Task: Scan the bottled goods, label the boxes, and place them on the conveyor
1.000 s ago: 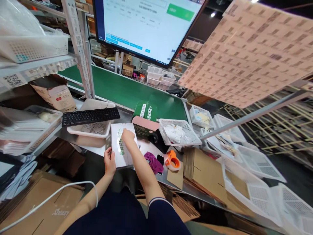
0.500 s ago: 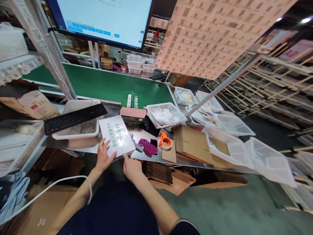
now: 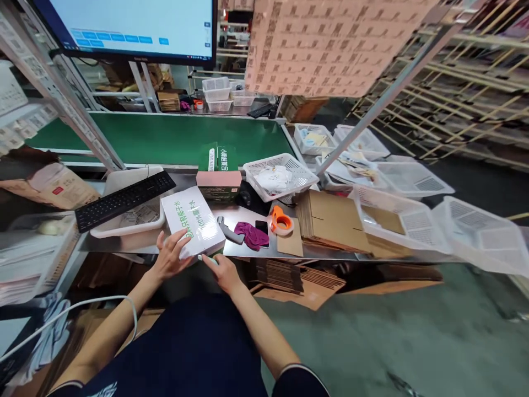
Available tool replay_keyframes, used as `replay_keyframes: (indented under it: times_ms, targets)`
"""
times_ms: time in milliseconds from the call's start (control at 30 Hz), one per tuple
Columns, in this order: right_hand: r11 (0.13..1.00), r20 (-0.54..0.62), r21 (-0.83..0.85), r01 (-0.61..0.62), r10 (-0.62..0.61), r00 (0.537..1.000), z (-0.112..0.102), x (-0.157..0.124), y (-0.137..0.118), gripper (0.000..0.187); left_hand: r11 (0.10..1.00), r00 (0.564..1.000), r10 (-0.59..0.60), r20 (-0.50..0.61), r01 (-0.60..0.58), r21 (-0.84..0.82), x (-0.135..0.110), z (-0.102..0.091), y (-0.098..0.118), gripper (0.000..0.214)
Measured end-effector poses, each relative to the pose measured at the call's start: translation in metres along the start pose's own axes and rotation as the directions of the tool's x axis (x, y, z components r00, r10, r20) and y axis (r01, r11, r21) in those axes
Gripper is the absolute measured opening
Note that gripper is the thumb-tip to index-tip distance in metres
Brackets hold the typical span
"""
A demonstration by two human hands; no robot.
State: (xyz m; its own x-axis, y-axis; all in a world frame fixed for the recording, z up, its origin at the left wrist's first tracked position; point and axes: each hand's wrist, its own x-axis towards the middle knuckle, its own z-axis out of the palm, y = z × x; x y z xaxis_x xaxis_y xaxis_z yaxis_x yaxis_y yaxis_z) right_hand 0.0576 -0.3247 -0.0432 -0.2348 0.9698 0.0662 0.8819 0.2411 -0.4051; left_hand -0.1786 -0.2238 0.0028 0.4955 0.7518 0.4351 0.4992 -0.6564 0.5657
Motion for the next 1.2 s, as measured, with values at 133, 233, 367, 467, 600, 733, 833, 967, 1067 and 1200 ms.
replay_keyframes:
  times_ms: [133, 233, 367, 467, 600, 733, 833, 967, 1067, 1200]
  targets:
    - [0.999, -0.008, 0.036, -0.008, 0.009, 1.0, 0.002, 0.0, -0.002, 0.061, 0.996, 0.998, 0.053, -0.024, -0.051, 0.075, -0.007, 0.006, -0.006, 0.038]
    - [0.999, -0.005, 0.05, -0.006, 0.006, 1.0, 0.001, -0.002, -0.003, 0.067, 0.997, 0.999, 0.04, -0.017, -0.039, 0.065, -0.009, 0.009, -0.011, 0.033]
    - [0.998, -0.012, 0.058, 0.012, -0.011, 1.0, 0.001, -0.003, -0.008, 0.067, 0.995, 0.998, -0.065, -0.004, 0.064, -0.07, -0.009, 0.011, -0.013, 0.027]
    - [0.999, 0.005, 0.037, -0.024, 0.024, 1.0, 0.001, 0.002, -0.013, 0.068, 0.985, 0.994, -0.11, -0.006, 0.108, -0.137, -0.01, 0.013, -0.015, 0.021]
    - [0.985, -0.032, -0.056, -0.162, 0.161, 0.986, -0.013, 0.002, 0.004, 0.065, 0.999, 0.994, 0.044, -0.095, -0.044, -0.004, -0.013, 0.014, -0.012, 0.016]
    - [0.964, -0.197, -0.024, -0.265, 0.255, 0.947, -0.042, -0.016, 0.045, 0.053, 0.928, 0.948, 0.281, -0.149, -0.229, 0.296, -0.011, 0.022, 0.007, 0.022]
    - [0.971, -0.252, 0.219, -0.099, 0.154, 0.955, -0.06, -0.013, 0.068, 0.041, 0.9, 0.968, 0.241, -0.072, -0.196, 0.39, -0.005, 0.034, 0.021, 0.039]
    - [0.841, -0.277, 0.54, -0.042, 0.224, 0.934, -0.079, 0.061, 0.087, 0.036, 0.859, 0.963, 0.269, -0.024, -0.229, 0.459, 0.004, 0.039, 0.016, 0.039]
    - [0.821, -0.172, 0.571, -0.018, 0.142, 0.975, -0.094, 0.163, 0.095, 0.035, 0.832, 0.936, 0.35, -0.033, -0.295, 0.47, 0.001, 0.024, -0.005, 0.038]
    - [0.868, 0.018, 0.492, 0.071, -0.092, 0.996, -0.101, 0.301, 0.089, 0.028, 0.795, 0.934, 0.335, 0.123, -0.351, 0.494, -0.016, -0.014, -0.03, 0.037]
